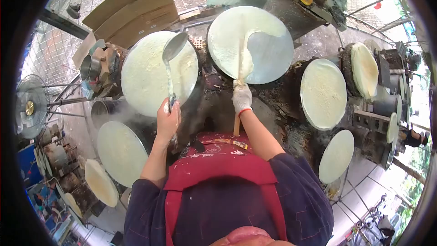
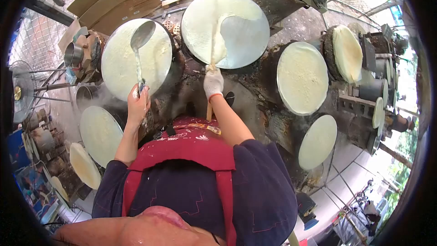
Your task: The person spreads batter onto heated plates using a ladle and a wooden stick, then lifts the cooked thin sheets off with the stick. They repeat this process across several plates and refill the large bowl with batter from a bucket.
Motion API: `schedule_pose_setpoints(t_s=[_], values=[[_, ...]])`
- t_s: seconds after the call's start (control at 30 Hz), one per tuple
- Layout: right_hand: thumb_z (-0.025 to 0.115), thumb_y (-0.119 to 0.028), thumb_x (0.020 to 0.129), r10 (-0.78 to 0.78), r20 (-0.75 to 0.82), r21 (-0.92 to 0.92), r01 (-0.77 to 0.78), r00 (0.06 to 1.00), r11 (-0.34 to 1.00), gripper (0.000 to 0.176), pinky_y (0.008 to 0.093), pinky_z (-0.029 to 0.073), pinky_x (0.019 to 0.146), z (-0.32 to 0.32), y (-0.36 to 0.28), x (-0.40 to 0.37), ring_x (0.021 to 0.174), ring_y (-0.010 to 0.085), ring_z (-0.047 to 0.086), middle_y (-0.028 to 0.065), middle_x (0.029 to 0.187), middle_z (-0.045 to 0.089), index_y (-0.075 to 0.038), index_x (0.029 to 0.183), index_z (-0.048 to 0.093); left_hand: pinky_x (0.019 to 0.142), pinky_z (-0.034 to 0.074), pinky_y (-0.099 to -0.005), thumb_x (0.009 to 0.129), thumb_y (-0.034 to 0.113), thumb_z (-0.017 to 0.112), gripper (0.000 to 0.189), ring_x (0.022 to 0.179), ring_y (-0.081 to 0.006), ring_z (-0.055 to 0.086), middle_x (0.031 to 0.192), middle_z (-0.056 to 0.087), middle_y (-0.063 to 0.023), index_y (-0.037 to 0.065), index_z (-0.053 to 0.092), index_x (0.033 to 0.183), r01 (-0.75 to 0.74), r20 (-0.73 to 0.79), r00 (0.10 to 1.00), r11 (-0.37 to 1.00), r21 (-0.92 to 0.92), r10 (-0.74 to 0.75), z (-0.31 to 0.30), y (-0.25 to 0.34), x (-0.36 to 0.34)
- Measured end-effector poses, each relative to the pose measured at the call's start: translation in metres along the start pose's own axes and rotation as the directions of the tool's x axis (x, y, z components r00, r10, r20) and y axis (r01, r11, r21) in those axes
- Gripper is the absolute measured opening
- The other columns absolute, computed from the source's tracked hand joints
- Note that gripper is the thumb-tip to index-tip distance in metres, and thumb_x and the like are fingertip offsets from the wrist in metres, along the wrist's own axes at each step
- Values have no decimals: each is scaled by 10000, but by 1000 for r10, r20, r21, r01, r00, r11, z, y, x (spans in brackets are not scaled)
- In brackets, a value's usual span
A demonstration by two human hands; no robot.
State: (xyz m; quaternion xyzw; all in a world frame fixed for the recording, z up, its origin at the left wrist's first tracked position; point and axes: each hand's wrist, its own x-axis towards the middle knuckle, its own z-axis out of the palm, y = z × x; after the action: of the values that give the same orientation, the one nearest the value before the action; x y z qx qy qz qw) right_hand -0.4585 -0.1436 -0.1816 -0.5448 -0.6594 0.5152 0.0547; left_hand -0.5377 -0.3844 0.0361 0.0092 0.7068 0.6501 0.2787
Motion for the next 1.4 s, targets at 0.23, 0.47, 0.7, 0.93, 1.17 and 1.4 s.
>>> schedule_pose_setpoints(t_s=[0.23, 0.47, 0.7, 0.93, 1.17, 1.4], values=[[541, -383, 929, 71, 156, 421, -132, 985, 897, 292, 301, 382, 378, -63, -46, -52, 382, 132, 466, 22, 540, 509, -107, 838, 569, 369, 278, -195, 977, 154, 502, 153, 416, -20, 315, 564, 365, 68, 77, 480, 846, 47, -88, 995, 999, -21, -49, -5, -13, -26], [476, -431, 938, -222, -23, -314, 204, 975, 927, 373, 511, 460, 685, -135, -13, 2, 804, 438, 612, 231, 810, 643, -79, 911, 595, 360, 289, -205, 979, 153, 487, 144, 410, -33, 345, 572, 392, 52, 60, 491, 869, 31, -141, 990, 1000, 1, -30, 43, -12, -38], [501, -418, 920, -347, 345, -246, 441, 872, 863, 342, 531, 453, 679, -192, -5, -1, 800, 433, 621, 240, 808, 644, -93, 929, 607, 349, 270, -211, 982, 162, 485, 165, 396, -40, 333, 557, 383, 47, 39, 494, 873, 37, -192, 981, 999, 21, -32, 113, -5, -54], [496, -413, 927, -381, 63, -381, 375, 923, 845, 393, 525, 470, 654, -241, -11, 95, 772, 440, 617, 258, 774, 629, -40, 857, 599, 362, 251, -213, 988, 173, 480, 182, 403, -41, 293, 543, 343, 48, 34, 490, 871, 37, -225, 974, 998, 57, -24, 149, -5, -63], [505, -419, 915, -345, 136, -310, 371, 929, 876, 541, 531, 461, 668, -243, 15, 64, 770, 449, 611, 269, 785, 625, -56, 1312, 454, 363, 248, -215, 987, 191, 489, 194, 401, -49, 301, 549, 344, 39, 23, 495, 890, 71, -203, 978, 993, 94, -50, 162, 1, -46], [478, -281, 901, -417, 125, -699, 378, 900, 607, 332, 462, 529, 701, -229, -85, 203, 880, 348, 659, 210, 988, 662, -53, 1110, 599, 362, 256, -212, 988, 186, 484, 187, 398, -49, 322, 539, 368, 34, 37, 487, 874, 95, -219, 974, 986, 138, -63, 167, 1, -51]])
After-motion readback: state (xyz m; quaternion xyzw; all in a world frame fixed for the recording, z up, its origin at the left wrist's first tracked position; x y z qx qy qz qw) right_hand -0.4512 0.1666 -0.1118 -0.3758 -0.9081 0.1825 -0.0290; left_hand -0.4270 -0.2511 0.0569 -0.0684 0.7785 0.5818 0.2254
